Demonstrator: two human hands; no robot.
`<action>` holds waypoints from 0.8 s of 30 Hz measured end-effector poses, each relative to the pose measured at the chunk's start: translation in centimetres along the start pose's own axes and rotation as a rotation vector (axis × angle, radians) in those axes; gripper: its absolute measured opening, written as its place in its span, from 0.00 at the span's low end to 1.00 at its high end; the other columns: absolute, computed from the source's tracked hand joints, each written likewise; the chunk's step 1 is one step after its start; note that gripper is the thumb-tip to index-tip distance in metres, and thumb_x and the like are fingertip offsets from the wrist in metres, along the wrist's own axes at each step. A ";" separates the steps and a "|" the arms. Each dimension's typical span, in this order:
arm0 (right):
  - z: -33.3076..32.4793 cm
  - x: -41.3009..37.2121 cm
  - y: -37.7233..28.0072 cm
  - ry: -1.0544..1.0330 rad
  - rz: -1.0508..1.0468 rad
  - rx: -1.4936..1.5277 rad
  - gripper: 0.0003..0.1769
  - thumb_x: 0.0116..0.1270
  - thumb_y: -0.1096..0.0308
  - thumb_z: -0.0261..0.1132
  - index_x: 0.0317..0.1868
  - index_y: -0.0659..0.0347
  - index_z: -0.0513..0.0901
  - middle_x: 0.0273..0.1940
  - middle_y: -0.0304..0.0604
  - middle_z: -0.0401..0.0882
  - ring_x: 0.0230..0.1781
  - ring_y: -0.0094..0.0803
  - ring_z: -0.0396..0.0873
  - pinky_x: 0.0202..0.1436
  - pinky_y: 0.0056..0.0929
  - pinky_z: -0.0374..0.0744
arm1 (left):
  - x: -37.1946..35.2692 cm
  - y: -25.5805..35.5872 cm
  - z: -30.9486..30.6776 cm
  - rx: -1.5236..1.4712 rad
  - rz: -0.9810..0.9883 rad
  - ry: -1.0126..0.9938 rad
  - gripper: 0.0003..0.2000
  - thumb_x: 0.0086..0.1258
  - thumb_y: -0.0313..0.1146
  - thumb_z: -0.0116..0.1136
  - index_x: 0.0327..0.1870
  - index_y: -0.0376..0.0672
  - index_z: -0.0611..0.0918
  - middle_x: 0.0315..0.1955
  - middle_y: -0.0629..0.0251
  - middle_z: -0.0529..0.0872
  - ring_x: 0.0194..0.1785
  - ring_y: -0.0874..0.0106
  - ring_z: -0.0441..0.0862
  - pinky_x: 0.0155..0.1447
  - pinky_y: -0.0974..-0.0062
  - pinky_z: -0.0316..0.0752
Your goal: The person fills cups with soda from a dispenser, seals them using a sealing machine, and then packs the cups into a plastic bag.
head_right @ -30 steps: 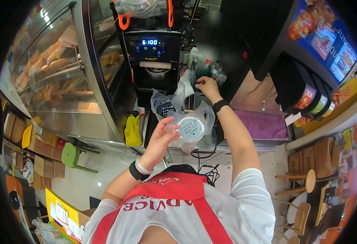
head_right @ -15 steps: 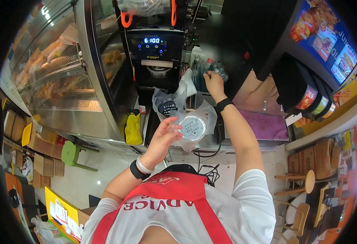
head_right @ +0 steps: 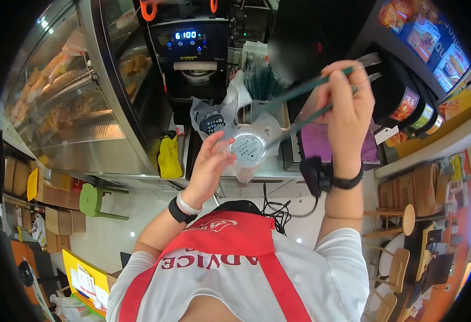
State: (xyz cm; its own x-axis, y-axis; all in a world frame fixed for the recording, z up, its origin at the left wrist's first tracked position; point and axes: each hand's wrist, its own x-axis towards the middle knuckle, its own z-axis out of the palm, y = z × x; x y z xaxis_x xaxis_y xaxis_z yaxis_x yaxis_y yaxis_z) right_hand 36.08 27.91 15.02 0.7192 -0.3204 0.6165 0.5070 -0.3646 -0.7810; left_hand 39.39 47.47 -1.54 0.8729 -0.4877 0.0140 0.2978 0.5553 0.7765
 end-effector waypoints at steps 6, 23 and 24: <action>2.3 -4.9 4.6 -0.505 0.425 -0.194 0.07 0.65 0.69 0.51 0.34 0.62 0.75 0.18 0.34 0.74 0.15 0.14 0.66 0.16 0.14 0.62 | 0.2 0.0 0.1 -0.016 0.006 0.006 0.23 0.62 0.24 0.47 0.60 0.43 0.61 0.54 0.57 0.67 0.44 0.72 0.73 0.54 0.72 0.65; 3.4 -6.0 6.6 -1.086 0.272 -0.469 0.09 0.54 0.67 0.60 0.34 0.62 0.78 0.23 0.52 0.76 0.25 0.44 0.76 0.31 0.35 0.73 | -0.6 -0.2 -1.0 -0.038 -0.013 -0.032 0.22 0.63 0.26 0.47 0.59 0.42 0.62 0.49 0.59 0.71 0.43 0.74 0.71 0.52 0.74 0.65; 3.0 -7.3 9.6 -1.099 -0.035 -0.428 0.07 0.53 0.69 0.62 0.34 0.60 0.79 0.18 0.47 0.74 0.18 0.36 0.74 0.25 0.29 0.71 | -0.7 -0.4 -1.1 -0.039 -0.026 -0.031 0.21 0.63 0.26 0.47 0.58 0.41 0.63 0.47 0.60 0.72 0.43 0.74 0.71 0.52 0.75 0.65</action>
State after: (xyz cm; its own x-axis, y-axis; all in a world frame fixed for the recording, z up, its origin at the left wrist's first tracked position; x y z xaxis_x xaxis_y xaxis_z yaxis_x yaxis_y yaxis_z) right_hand 37.12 29.39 2.70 0.8370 0.5443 0.0561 0.4843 -0.6891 -0.5391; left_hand 39.06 48.33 -2.50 0.8522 -0.5230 0.0140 0.3357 0.5672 0.7521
